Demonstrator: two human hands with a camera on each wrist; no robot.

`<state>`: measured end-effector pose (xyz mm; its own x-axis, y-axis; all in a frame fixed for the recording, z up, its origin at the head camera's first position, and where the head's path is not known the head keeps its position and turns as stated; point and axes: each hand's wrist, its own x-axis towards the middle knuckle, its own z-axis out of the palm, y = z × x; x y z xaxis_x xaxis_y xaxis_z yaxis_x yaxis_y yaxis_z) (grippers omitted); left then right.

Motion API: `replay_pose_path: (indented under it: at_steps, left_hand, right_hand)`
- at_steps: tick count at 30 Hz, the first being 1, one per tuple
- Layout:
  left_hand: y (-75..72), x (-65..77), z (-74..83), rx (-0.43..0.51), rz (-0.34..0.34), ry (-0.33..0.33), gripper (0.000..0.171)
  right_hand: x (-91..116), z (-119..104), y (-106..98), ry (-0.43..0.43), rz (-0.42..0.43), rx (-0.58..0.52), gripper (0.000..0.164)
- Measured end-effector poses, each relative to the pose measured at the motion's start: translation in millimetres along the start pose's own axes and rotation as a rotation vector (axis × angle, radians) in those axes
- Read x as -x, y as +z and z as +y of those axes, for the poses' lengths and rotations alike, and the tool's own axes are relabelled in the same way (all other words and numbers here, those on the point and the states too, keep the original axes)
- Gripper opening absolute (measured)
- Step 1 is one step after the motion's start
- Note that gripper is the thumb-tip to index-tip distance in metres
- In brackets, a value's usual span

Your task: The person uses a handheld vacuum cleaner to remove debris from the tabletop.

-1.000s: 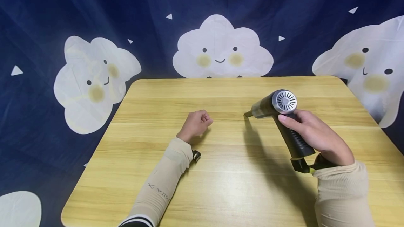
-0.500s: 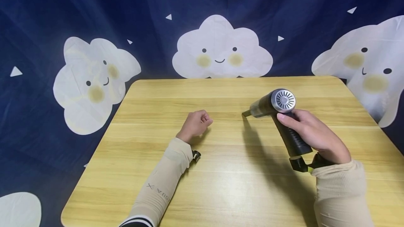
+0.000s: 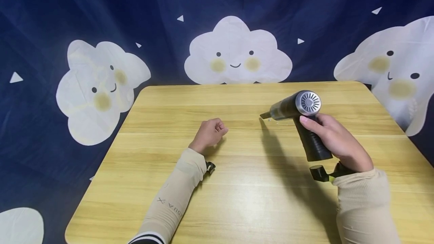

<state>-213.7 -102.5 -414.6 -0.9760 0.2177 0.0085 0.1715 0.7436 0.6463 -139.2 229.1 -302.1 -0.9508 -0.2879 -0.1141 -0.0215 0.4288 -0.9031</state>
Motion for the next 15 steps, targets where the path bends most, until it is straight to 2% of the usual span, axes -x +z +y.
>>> replay_pose_path:
  at_steps: [15]
  left_hand:
    - [-0.1,0.0,-0.6,-0.003,-0.001,0.005,0.016]
  right_hand:
    - [-1.9,1.9,-1.9,-0.001,0.014,0.019,0.045]
